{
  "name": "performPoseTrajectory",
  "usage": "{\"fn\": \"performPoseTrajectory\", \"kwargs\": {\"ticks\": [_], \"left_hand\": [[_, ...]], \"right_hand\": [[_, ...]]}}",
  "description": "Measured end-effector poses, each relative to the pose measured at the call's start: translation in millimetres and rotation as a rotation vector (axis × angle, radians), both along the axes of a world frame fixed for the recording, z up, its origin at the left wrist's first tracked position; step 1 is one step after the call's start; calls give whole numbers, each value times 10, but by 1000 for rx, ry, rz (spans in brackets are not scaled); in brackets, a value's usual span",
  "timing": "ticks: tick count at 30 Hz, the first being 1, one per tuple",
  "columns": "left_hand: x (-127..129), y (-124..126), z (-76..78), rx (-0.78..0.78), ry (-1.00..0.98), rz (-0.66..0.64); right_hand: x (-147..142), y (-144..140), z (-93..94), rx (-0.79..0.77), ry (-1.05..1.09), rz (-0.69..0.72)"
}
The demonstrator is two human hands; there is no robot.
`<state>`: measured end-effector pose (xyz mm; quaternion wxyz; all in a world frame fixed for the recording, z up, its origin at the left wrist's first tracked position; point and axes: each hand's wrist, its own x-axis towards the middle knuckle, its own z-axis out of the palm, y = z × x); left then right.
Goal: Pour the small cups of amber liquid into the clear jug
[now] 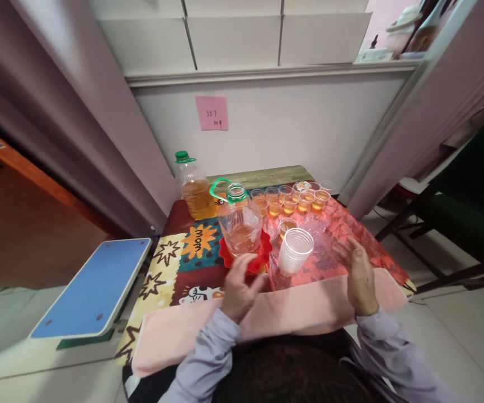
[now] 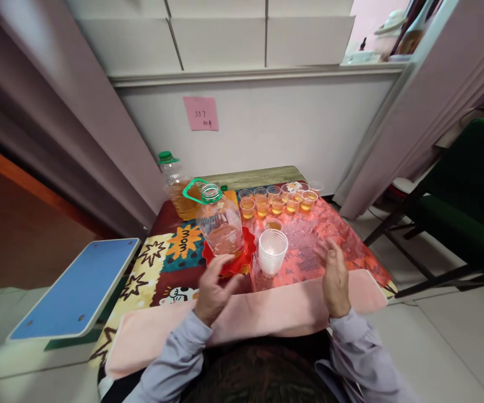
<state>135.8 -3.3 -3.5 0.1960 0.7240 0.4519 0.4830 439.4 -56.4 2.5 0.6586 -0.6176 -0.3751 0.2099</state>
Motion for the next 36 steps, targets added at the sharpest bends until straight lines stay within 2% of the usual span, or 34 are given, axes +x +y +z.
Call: {"fn": "performPoseTrajectory", "kwargs": {"ticks": [3, 6, 9, 11, 15, 17, 19, 21, 23, 26, 29, 32, 36], "left_hand": [[541, -90, -44, -116, 10, -149], [909, -59, -119, -198, -11, -178], [1119, 8, -159, -328, -102, -149], [1202, 32, -167, -360, -126, -121], [1205, -88, -136, -376, -145, -111], [1067, -245, -95, -370, -156, -107], [796, -403, -36, -362, -176, -62], [389, -462, 41, -346, -199, 35], [-108, -340, 137, -328, -210, 175], [-821, 185, 274, -258, -238, 429], [-1237, 862, 306, -215, -227, 607], [-1304, 1390, 183, -236, -190, 610], [-1196, 1753, -84, -275, -146, 584]], "right_hand": [[-13, -54, -455, -156, 53, 1], [-69, -112, -699, -237, -93, 13], [-95, -146, -779, -248, -216, 43], [-84, -153, -799, -240, -257, 58], [-40, -164, -830, -273, -298, 45], [-28, -173, -838, -304, -307, 34], [-28, -181, -837, -332, -317, 24], [-36, -184, -830, -347, -336, 12], [-48, -182, -823, -348, -363, 0], [-63, -171, -829, -346, -382, -12], [-65, -160, -859, -343, -383, 9], [-58, -148, -898, -340, -400, 28], [-54, -121, -928, -326, -465, 19]]}}
